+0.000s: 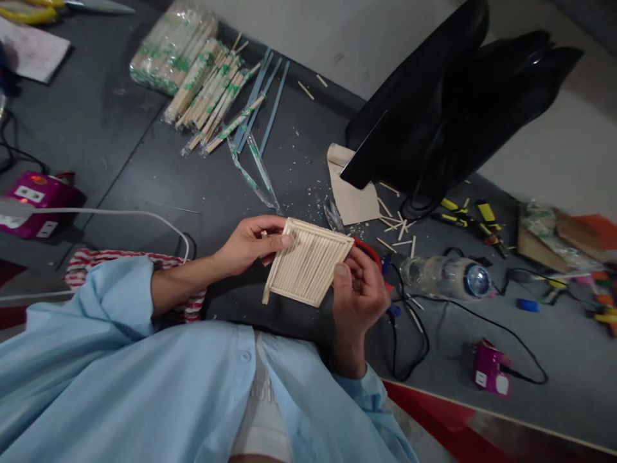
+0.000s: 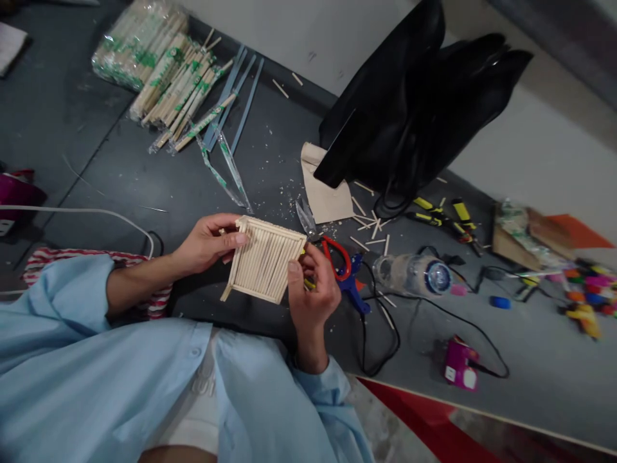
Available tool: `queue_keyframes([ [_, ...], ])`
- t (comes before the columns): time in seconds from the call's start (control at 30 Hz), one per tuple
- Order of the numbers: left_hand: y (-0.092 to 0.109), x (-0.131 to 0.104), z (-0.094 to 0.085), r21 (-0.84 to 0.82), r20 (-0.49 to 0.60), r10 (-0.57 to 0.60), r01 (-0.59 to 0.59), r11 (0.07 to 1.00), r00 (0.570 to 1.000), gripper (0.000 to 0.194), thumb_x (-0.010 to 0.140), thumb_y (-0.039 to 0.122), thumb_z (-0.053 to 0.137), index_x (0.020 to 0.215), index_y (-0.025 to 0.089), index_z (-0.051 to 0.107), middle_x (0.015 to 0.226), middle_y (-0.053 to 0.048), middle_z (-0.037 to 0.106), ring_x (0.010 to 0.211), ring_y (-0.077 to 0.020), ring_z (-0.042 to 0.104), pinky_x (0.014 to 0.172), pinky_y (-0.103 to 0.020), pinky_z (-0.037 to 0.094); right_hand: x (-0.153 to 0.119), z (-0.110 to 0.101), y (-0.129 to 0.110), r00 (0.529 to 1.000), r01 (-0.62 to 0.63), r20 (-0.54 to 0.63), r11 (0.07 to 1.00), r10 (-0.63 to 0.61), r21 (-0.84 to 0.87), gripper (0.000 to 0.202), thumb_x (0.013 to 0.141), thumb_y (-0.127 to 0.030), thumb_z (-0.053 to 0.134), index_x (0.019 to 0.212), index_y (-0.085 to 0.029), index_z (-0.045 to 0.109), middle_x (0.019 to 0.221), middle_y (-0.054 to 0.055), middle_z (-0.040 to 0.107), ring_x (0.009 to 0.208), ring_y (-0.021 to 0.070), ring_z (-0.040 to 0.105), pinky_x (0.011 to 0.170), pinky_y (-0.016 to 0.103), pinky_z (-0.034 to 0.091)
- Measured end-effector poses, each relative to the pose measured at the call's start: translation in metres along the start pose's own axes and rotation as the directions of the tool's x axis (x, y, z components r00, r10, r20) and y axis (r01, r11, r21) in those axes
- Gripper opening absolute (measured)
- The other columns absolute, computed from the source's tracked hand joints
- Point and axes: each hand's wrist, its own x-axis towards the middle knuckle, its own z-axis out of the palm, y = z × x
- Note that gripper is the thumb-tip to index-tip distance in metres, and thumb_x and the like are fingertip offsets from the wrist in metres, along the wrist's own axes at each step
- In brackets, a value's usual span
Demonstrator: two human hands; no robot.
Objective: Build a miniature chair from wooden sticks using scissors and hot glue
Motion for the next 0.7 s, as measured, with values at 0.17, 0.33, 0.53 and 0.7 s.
queue_keyframes([
  [0.17, -0.001, 0.002, 0.001, -0.031, -0.004, 0.016, -0.016, 0.999, 1.000, 0.030, 0.068, 0.032, 0.085, 0.090, 0.016, 0.075, 0.070, 0.002, 0.065, 0.047, -0.0022, 0.046, 0.036, -0.012, 0.039, -0.005, 0.006, 0.000, 0.997, -0.063, 0.037, 0.998, 0.062, 0.006, 0.025, 0.087, -0.038, 0.064, 0.102, -0.021, 0.073, 0.085, 0.002, 0.075, 0.072, 0.0163, 0.069, 0.067, 0.027, 0.055],
  [0.33, 0.000, 0.002, 0.002, -0.045, 0.004, -0.033, 0.033, 0.998, 0.999, 0.032, 0.064, 0.032, 0.087, 0.088, 0.014, 0.075, 0.068, 0.002, 0.064, 0.049, -0.0035, 0.049, 0.038, -0.013, 0.041, -0.006, 0.008, 0.004, 0.998, -0.048, -0.032, 0.999, 0.048, -0.024, 0.026, 0.087, -0.040, 0.063, 0.100, -0.021, 0.073, 0.081, 0.002, 0.074, 0.068, 0.0160, 0.068, 0.064, 0.026, 0.054],
  [0.53, 0.005, 0.003, -0.003, -0.058, 0.110, -0.156, 0.163, 0.985, 0.982, 0.023, 0.064, 0.025, 0.084, 0.082, 0.014, 0.075, 0.064, 0.003, 0.065, 0.041, -0.0021, 0.043, 0.033, -0.014, 0.036, 0.003, 0.008, 0.010, 0.998, -0.017, -0.060, 1.000, 0.017, -0.002, 0.029, 0.090, -0.041, 0.059, 0.101, -0.020, 0.075, 0.081, 0.003, 0.075, 0.068, 0.0165, 0.068, 0.063, 0.027, 0.053],
  [0.7, 0.008, 0.004, -0.008, -0.118, 0.183, -0.207, 0.230, 0.966, 0.961, 0.025, 0.066, 0.029, 0.080, 0.086, 0.013, 0.076, 0.069, 0.000, 0.069, 0.035, -0.0001, 0.031, 0.031, -0.017, 0.034, 0.012, 0.006, 0.023, 0.999, 0.003, -0.041, 1.000, -0.002, 0.019, 0.032, 0.091, -0.042, 0.058, 0.104, -0.020, 0.076, 0.087, 0.005, 0.078, 0.075, 0.0190, 0.071, 0.069, 0.029, 0.055],
])
